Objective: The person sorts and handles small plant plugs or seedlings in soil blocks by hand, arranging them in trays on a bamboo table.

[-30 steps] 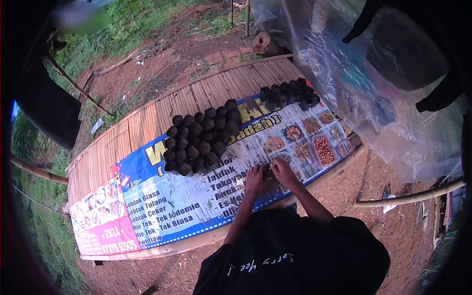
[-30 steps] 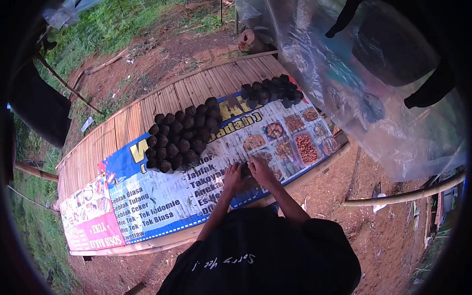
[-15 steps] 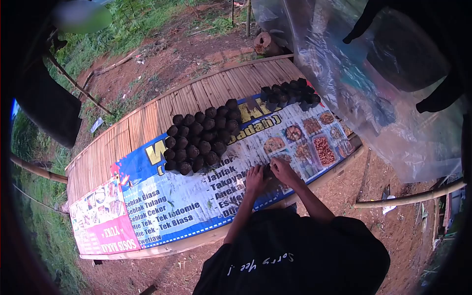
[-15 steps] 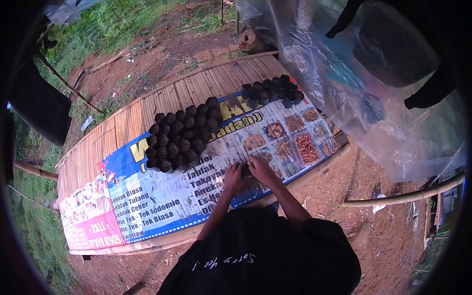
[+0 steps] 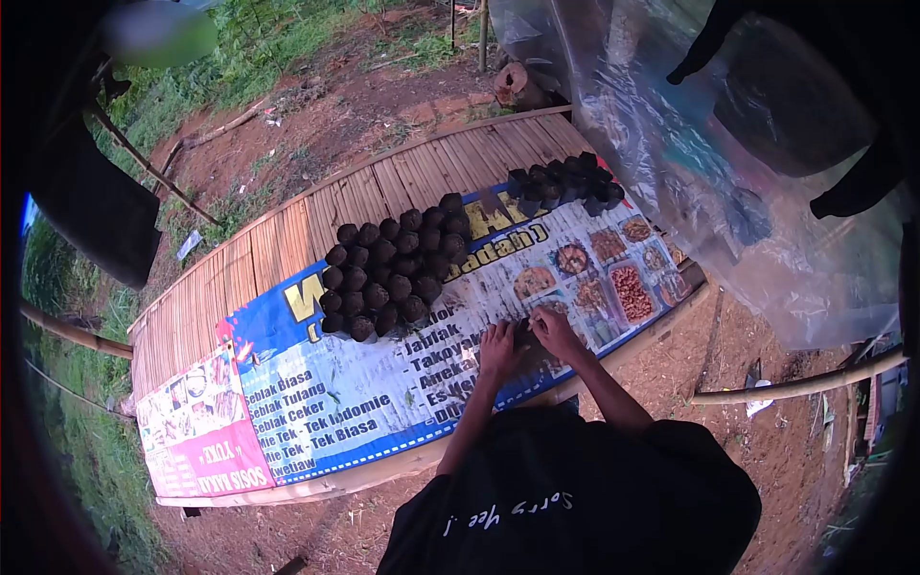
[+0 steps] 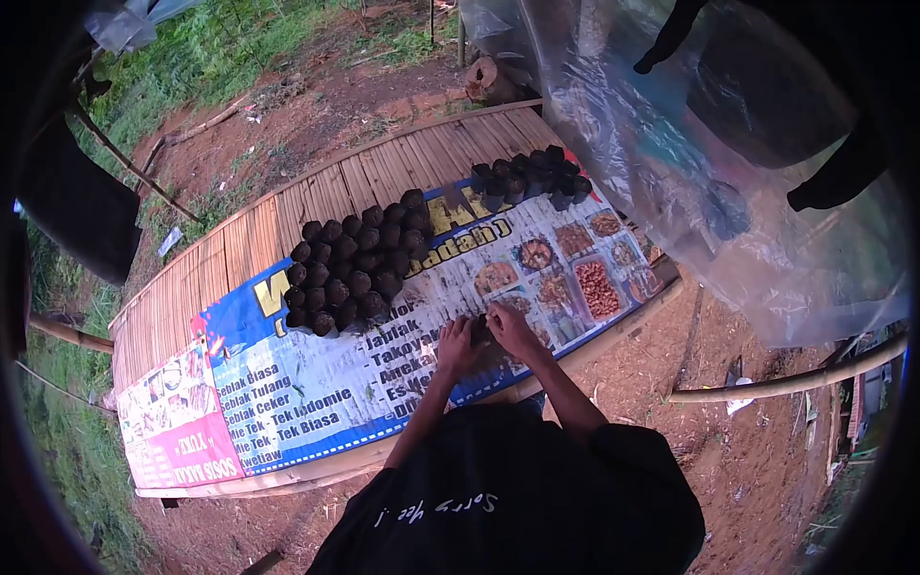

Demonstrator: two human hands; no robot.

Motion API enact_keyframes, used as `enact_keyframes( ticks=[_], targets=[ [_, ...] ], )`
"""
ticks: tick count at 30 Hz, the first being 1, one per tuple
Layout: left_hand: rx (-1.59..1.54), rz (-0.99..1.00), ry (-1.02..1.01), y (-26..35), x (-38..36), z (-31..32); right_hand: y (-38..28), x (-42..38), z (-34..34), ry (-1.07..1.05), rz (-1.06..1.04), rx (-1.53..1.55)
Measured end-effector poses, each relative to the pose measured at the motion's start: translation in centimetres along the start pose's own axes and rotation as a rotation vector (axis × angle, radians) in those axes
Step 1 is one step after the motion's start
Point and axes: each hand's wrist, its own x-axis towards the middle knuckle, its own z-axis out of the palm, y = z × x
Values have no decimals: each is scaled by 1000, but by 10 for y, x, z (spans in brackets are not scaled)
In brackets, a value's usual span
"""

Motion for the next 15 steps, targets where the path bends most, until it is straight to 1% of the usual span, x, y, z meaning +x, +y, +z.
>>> enact_keyframes(
  ticks=[4, 6, 9, 12, 15],
  targets=[
    [3, -3, -3, -1, 2, 1, -3, 4, -6, -6, -28, -65],
    [-5, -8, -3, 0, 1, 0, -5, 1, -3, 44, -18, 43],
    [-42, -4, -26, 2, 0, -4, -2, -3, -2, 31, -49, 15],
    [-13, -2, -1, 1, 0, -1, -2, -2, -1, 23, -51, -32],
    [-14, -6, -1, 0, 0, 0, -3, -5, 2, 26, -40, 4]
  ],
)
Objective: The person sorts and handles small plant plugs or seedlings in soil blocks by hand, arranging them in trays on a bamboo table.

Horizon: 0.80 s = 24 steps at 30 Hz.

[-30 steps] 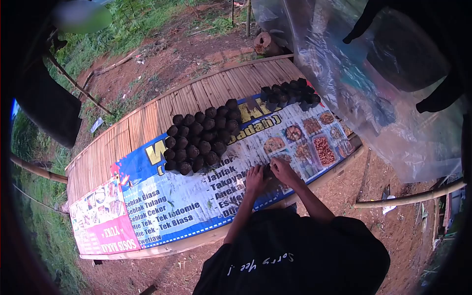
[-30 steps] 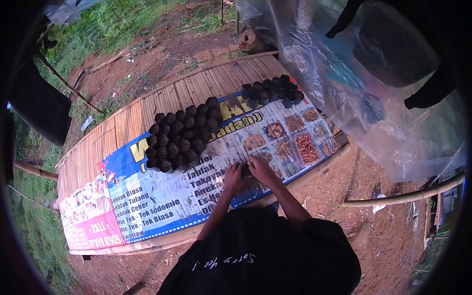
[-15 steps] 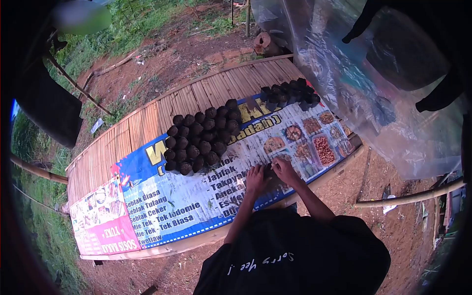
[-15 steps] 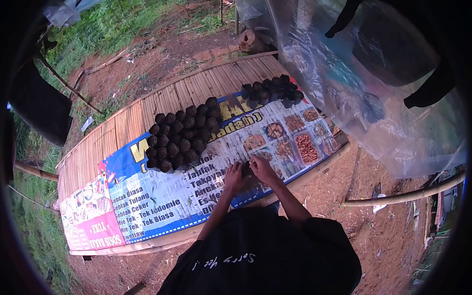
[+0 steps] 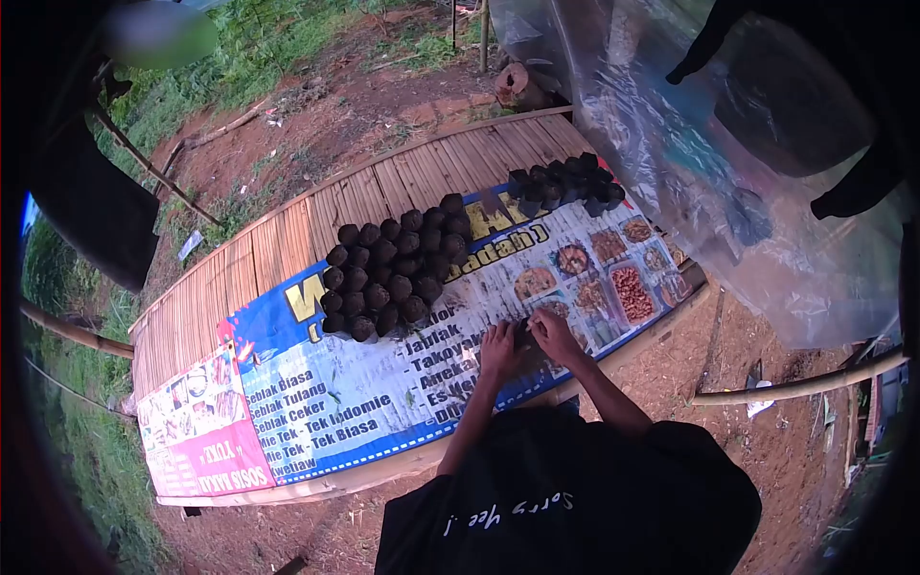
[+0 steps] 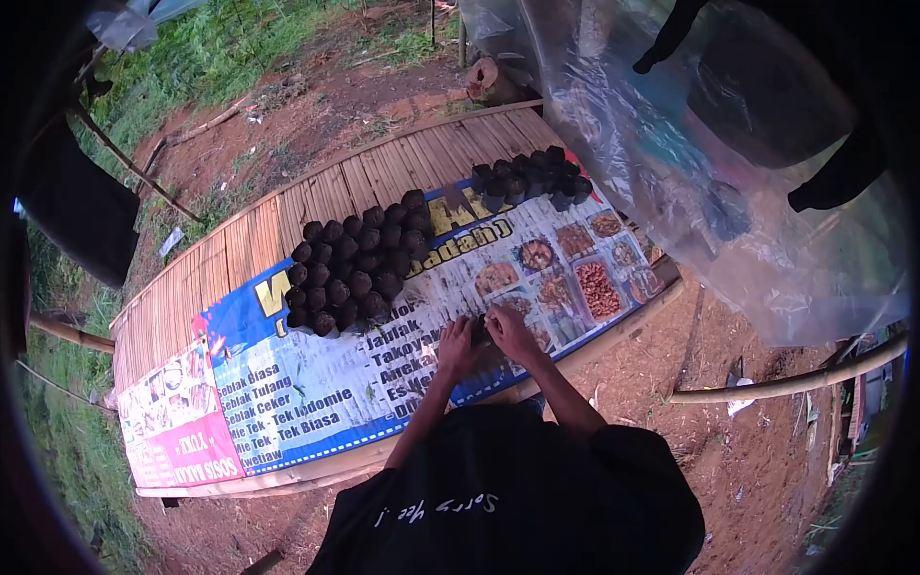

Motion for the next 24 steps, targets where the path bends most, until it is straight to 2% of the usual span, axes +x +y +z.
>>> enact_keyframes(
  ticks=[16, 24],
  targets=[
    [8, 12, -3, 2, 0, -2, -4, 6, 0, -1, -2, -40],
    [15, 10, -19, 2, 0, -1, 4, 4, -4, -81, 36, -66]
  ],
)
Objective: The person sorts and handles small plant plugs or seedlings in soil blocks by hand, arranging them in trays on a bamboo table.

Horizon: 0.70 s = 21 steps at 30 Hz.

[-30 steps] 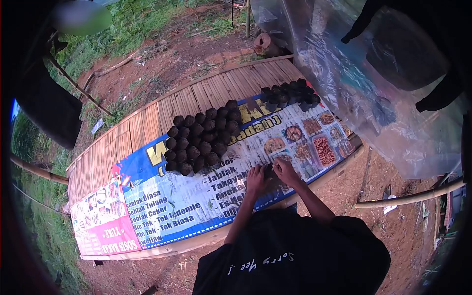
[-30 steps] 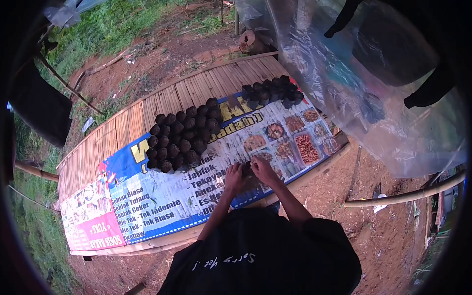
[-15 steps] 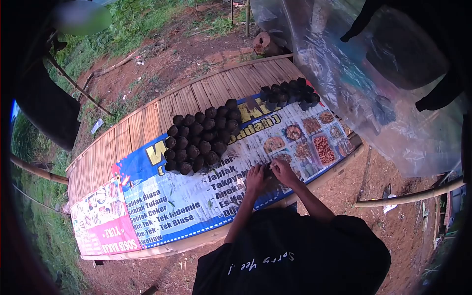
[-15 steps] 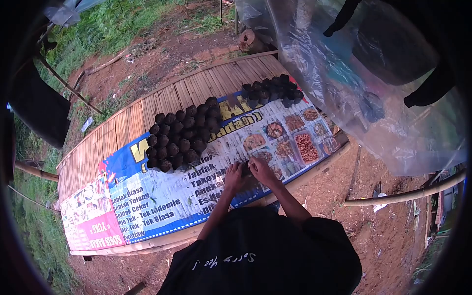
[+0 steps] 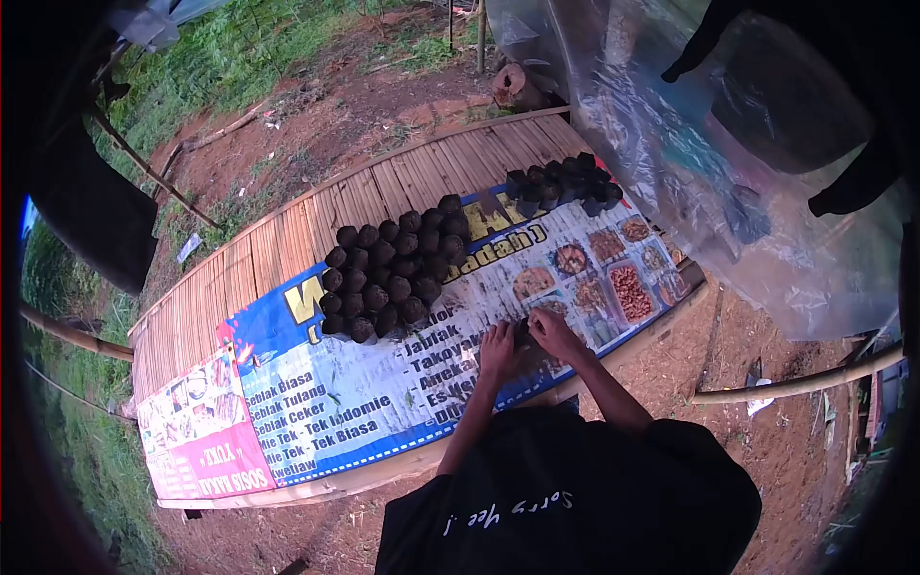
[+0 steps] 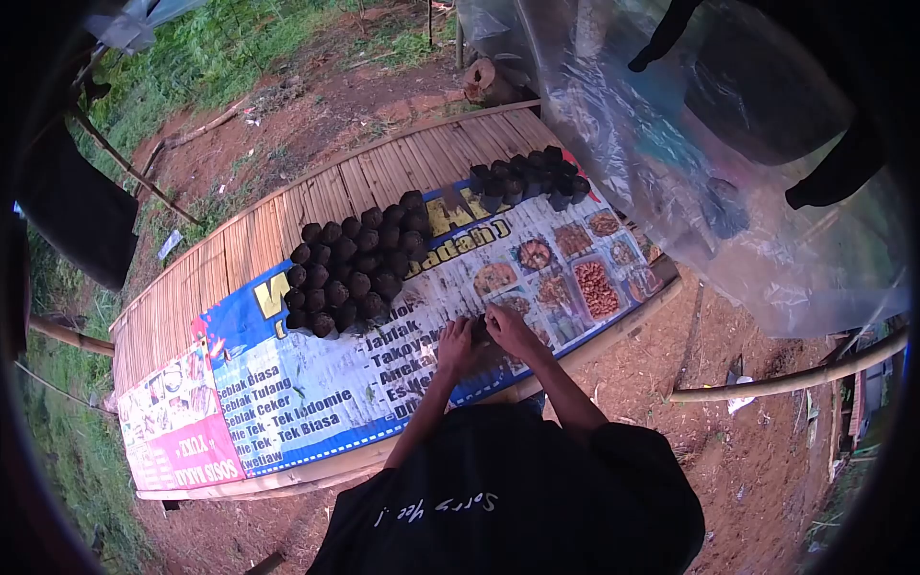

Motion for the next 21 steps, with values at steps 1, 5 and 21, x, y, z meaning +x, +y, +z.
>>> enact_keyframes(
  ticks=[1, 5, 21],
  targets=[
    [1, 2, 2, -1, 0, 1, -1, 0, 1, 2, -2, -1],
    [7, 13, 15, -2, -1, 1, 1, -4, 5, 74, -37, 68],
    [-14, 2, 93, -12, -5, 13, -5, -6, 4, 91, -42, 33]
  ],
)
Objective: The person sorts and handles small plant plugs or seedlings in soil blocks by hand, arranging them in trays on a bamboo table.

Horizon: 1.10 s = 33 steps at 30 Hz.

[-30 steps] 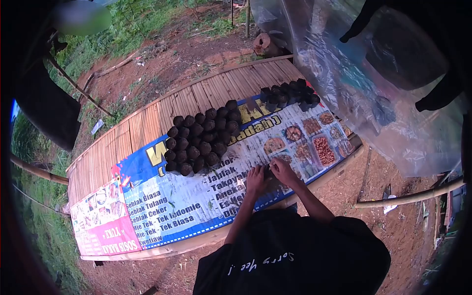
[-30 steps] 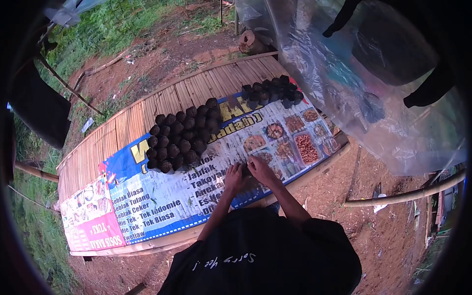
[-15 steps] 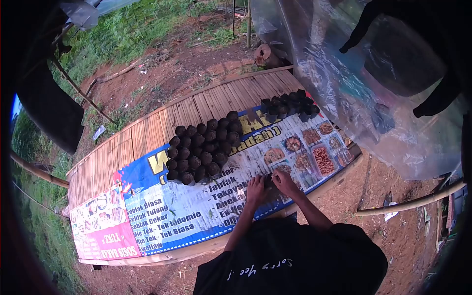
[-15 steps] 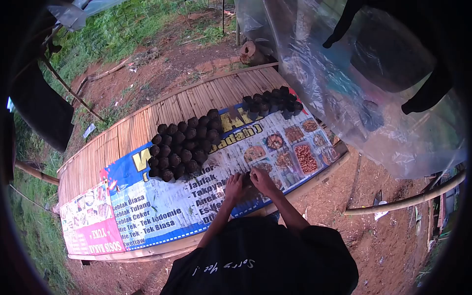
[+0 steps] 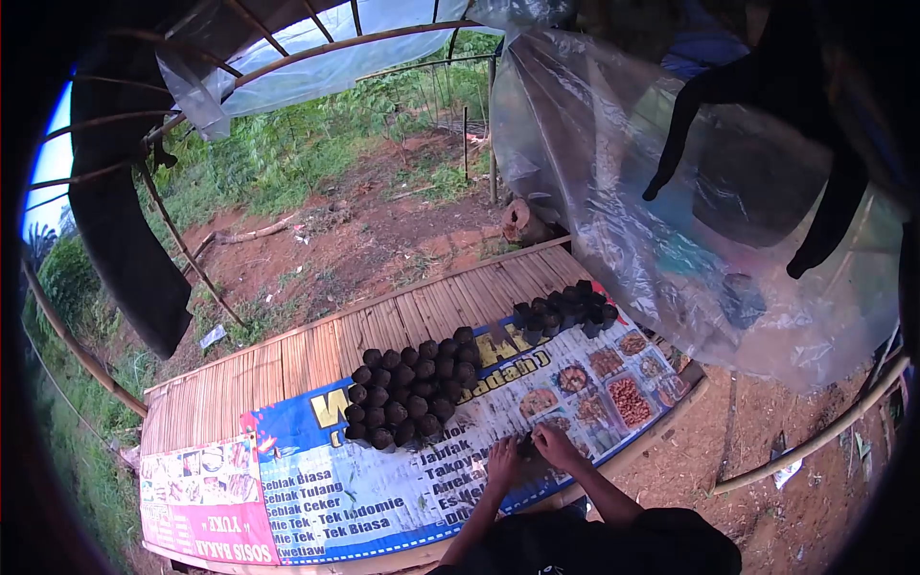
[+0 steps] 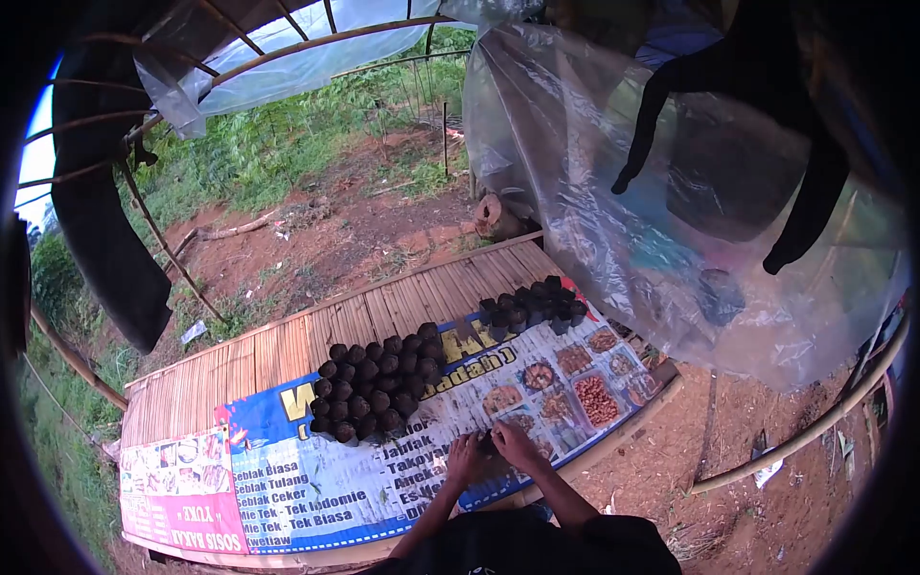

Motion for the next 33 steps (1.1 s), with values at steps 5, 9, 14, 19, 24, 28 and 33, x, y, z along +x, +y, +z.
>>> enact_keyframes(
  ticks=[5, 9, 14, 19, 24, 28, 33],
  targets=[
    [-16, -39, -47, 0, 3, -10, -6, 1, -3, 34, -2, -18],
    [28, 44, -172, -10, 10, -13, -13, 1, -8, -5, 46, 32],
    [-21, 101, -158, -7, 15, -7, -12, -4, -8, 46, 94, 15],
    [-30, 63, -200, 3, 17, -1, -15, -11, -12, 154, 224, 25],
    [18, -37, -181, 16, 12, -4, -13, -13, -12, 86, 184, 29],
    [35, -20, -100, 19, 10, 0, -10, -7, -9, 81, 91, -43],
    [66, -25, -76, 15, 8, 9, -1, -5, -5, 51, 35, -68]
  ],
)
